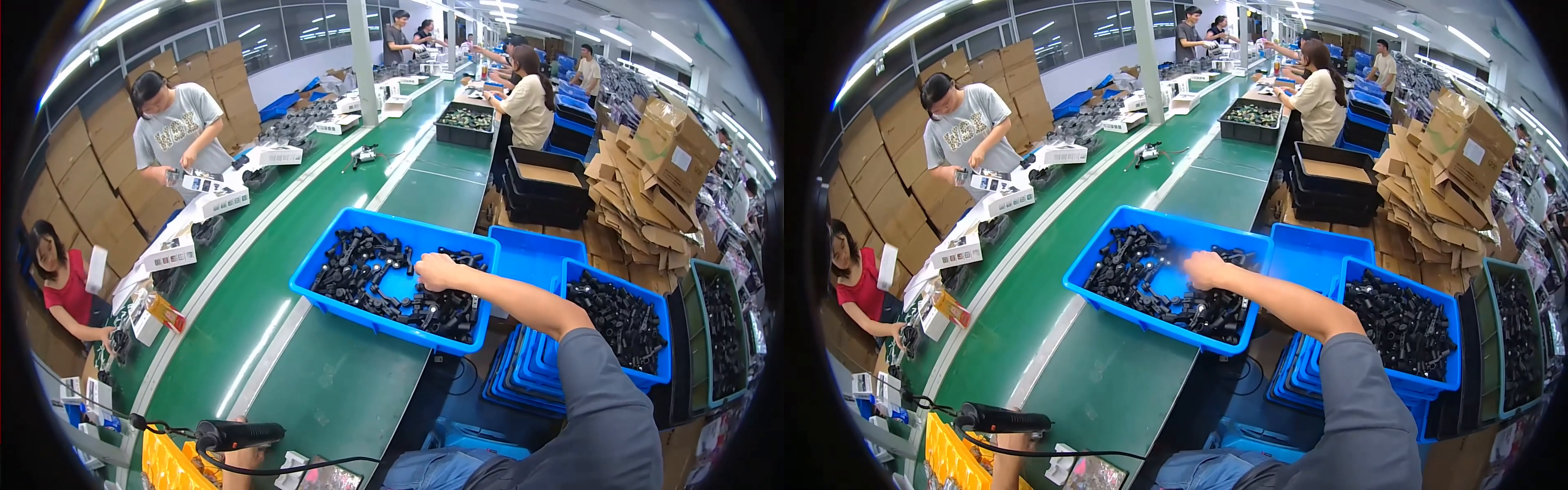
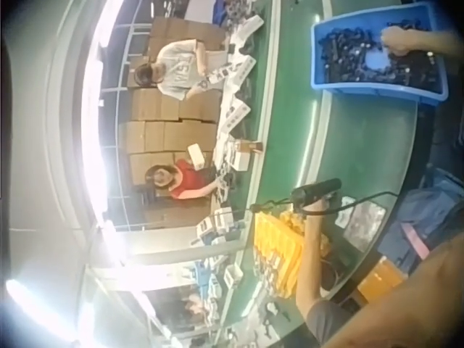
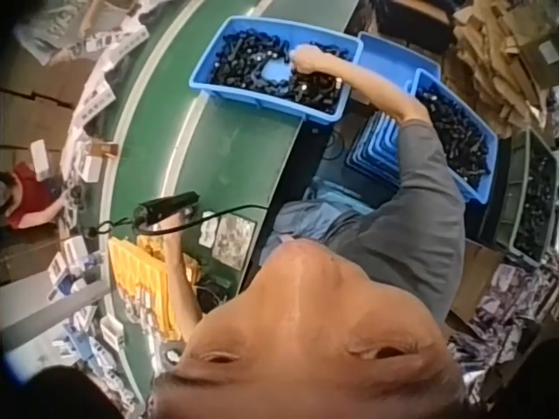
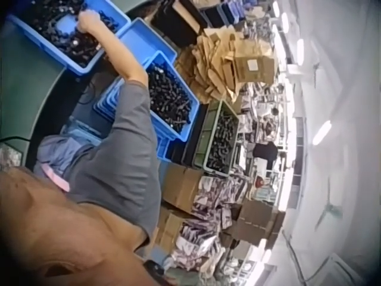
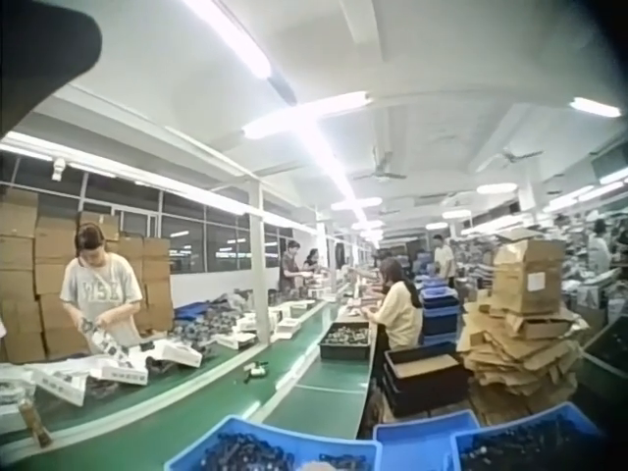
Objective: Assemble small metal components using a hanging electric screwdriver at a factory workstation.
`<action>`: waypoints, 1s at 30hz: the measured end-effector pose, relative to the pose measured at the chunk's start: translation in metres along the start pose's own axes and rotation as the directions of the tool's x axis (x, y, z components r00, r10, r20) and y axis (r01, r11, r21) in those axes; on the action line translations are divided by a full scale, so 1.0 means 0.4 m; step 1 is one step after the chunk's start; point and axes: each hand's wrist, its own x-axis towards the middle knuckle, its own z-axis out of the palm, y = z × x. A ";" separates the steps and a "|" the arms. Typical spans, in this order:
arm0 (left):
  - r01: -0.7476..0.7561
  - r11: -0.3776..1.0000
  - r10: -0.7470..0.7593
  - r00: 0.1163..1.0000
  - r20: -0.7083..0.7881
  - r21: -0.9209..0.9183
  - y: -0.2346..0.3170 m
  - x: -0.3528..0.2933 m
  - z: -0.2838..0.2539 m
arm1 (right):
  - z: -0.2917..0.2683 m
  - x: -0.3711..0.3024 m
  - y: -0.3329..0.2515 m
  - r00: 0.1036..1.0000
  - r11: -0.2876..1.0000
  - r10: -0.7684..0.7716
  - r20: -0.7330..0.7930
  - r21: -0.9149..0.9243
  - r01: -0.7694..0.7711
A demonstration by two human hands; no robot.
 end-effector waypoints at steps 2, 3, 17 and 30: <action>-0.040 0.999 0.038 0.997 0.063 0.032 0.007 -0.005 0.004 | -0.024 -0.020 -0.020 0.999 0.999 0.014 -0.044 -0.029 -0.015; -0.029 0.995 0.027 0.999 0.024 0.099 0.009 -0.017 0.029 | -0.035 -0.030 -0.026 0.999 0.999 0.013 -0.048 -0.031 -0.014; 0.176 0.968 -0.205 0.967 0.155 0.177 0.006 -0.009 0.079 | -0.105 -0.172 -0.031 0.971 0.924 -0.056 0.234 -0.357 0.139; 0.667 0.431 -0.391 0.745 0.540 -0.608 0.051 0.025 -0.141 | -0.154 -0.269 -0.131 0.950 0.979 -0.039 -0.311 0.177 0.098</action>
